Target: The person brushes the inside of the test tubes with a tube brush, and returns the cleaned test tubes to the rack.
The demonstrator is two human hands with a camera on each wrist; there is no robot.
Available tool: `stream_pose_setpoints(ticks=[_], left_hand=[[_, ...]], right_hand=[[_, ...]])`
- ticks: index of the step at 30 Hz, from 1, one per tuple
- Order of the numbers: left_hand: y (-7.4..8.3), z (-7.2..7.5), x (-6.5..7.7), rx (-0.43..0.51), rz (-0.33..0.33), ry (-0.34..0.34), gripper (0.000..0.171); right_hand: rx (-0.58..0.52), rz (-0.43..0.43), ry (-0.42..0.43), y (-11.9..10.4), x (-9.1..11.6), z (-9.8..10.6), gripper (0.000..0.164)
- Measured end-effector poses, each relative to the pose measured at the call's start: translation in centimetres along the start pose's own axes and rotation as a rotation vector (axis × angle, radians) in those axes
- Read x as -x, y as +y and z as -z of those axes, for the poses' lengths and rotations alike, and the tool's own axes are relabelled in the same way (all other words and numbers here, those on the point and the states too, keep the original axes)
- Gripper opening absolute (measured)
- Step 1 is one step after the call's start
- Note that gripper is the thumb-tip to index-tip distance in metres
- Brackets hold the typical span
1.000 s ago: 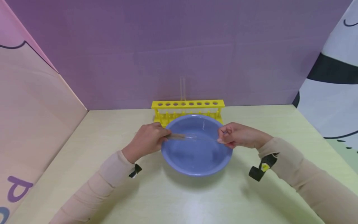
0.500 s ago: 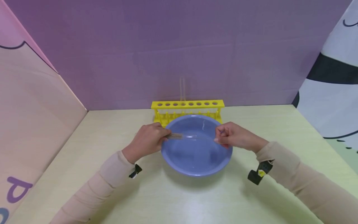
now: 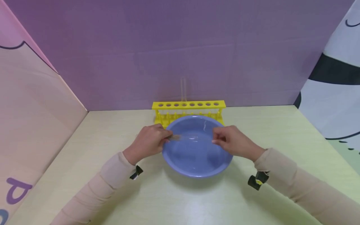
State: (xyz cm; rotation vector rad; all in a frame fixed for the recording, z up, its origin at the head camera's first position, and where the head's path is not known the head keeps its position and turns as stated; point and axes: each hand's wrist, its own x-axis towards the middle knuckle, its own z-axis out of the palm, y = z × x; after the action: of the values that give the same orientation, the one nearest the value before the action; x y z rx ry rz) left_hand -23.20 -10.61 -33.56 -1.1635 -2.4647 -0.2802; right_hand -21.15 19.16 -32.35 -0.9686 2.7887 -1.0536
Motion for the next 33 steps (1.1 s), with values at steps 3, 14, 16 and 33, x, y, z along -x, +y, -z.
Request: stream_pose_setpoints(ticks=[3, 14, 16, 33], left_hand=[[0.0, 0.0, 0.0, 0.001, -0.003, 0.004, 0.019], [0.0, 0.1, 0.0, 0.015, -0.005, 0.004, 0.019], [0.0, 0.1, 0.0, 0.016, -0.006, 0.004, 0.019], [0.0, 0.3, -0.2, 0.083, -0.019, -0.036, 0.017]], right_hand=[[0.1, 0.076, 0.06, -0.3, 0.2, -0.4, 0.023], [0.367, 0.281, 0.168, -0.4, 0.3, -1.5, 0.033], [0.423, 0.304, 0.167, -0.6, 0.3, -1.5, 0.033], [0.765, 0.745, 0.372, 0.8, -0.3, -2.3, 0.025]])
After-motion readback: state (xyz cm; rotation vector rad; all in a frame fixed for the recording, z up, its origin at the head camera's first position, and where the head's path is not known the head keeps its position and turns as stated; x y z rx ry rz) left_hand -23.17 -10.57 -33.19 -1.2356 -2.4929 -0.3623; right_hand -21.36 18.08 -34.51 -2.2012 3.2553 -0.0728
